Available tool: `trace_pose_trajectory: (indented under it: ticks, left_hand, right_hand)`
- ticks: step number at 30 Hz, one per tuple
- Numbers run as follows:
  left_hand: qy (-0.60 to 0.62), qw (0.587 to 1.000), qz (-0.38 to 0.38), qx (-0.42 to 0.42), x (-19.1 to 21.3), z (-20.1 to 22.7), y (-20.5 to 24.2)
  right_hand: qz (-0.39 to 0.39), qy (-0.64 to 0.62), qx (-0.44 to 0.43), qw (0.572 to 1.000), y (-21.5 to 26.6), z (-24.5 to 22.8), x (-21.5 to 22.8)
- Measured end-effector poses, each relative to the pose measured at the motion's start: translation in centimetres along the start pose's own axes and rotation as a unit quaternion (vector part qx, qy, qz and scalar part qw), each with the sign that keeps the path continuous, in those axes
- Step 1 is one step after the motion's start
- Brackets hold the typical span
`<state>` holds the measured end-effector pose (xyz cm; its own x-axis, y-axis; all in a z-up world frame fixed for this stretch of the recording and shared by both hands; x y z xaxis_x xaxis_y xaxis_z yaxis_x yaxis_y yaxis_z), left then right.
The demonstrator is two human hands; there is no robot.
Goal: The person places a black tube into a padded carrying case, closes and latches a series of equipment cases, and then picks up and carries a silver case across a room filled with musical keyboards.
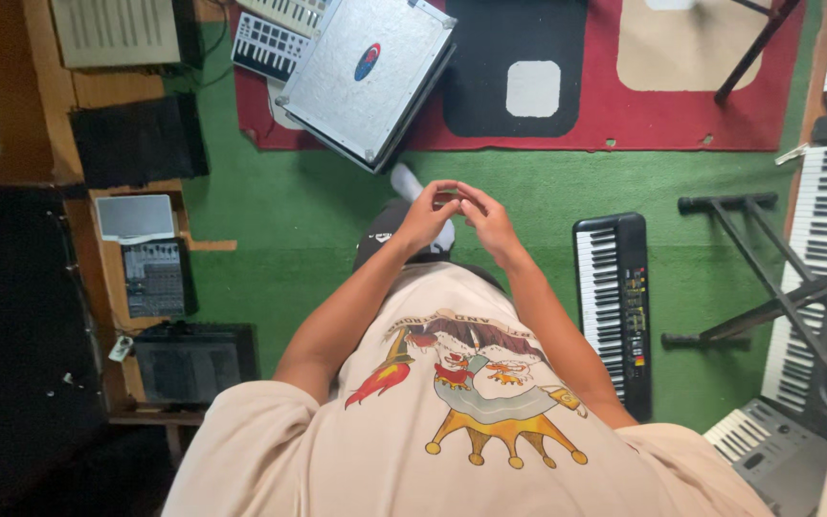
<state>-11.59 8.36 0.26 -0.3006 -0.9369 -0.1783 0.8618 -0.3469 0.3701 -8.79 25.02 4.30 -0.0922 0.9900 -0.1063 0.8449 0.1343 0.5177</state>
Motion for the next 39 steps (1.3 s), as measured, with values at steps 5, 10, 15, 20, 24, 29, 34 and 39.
trace_pose_trajectory:
  ticks: [5, 10, 15, 20, 24, 29, 34, 39]
  left_hand:
    - [-0.013, 0.999, 0.017, 0.037, 0.9, 1.3, -4.0]
    - [-0.043, 0.998, 0.019, 0.042, 2.0, 2.6, -9.6]
    - [-0.048, 0.998, 0.033, 0.006, 3.1, 4.1, -14.7]
    - [-0.006, 0.998, 0.065, -0.001, 4.8, 5.1, -17.9]
    - [0.002, 0.993, 0.121, 0.014, 8.0, 6.3, -19.6]
    - [0.032, 0.977, 0.209, 0.007, 10.3, 6.8, -19.0]
    - [0.035, 0.948, 0.318, 0.002, 11.5, 5.3, -19.2]
    - [0.078, 0.905, 0.418, 0.008, 12.2, 1.2, -21.0]
  right_hand:
    - [-0.021, 0.031, 0.011, 0.999, -4.1, -1.6, 1.3]
    - [-0.029, 0.066, -0.023, 0.997, -8.8, -3.3, 3.1]
    - [-0.054, 0.072, -0.031, 0.995, -13.7, -6.9, 4.6]
    - [-0.065, 0.106, -0.041, 0.991, -18.4, -10.8, 4.3]
    - [-0.083, 0.082, -0.045, 0.992, -22.6, -13.7, 2.6]
    - [-0.089, 0.14, -0.024, 0.986, -25.7, -14.6, 1.0]
    - [-0.166, 0.201, 0.018, 0.965, -30.0, -14.0, -0.2]
    - [-0.212, 0.213, -0.068, 0.951, -35.7, -13.0, -0.6]
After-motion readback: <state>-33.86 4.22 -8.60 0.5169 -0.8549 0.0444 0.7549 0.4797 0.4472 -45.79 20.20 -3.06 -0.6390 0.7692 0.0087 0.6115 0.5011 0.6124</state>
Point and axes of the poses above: each hand's wrist, its own y-axis away from the middle knuckle, its own x-axis out of the back of the hand, z = x × y, the point moved 2 cm from there along -y, towards the middle knuckle, and after that the axes turned 1 degree about y, right-handed, at the moved point
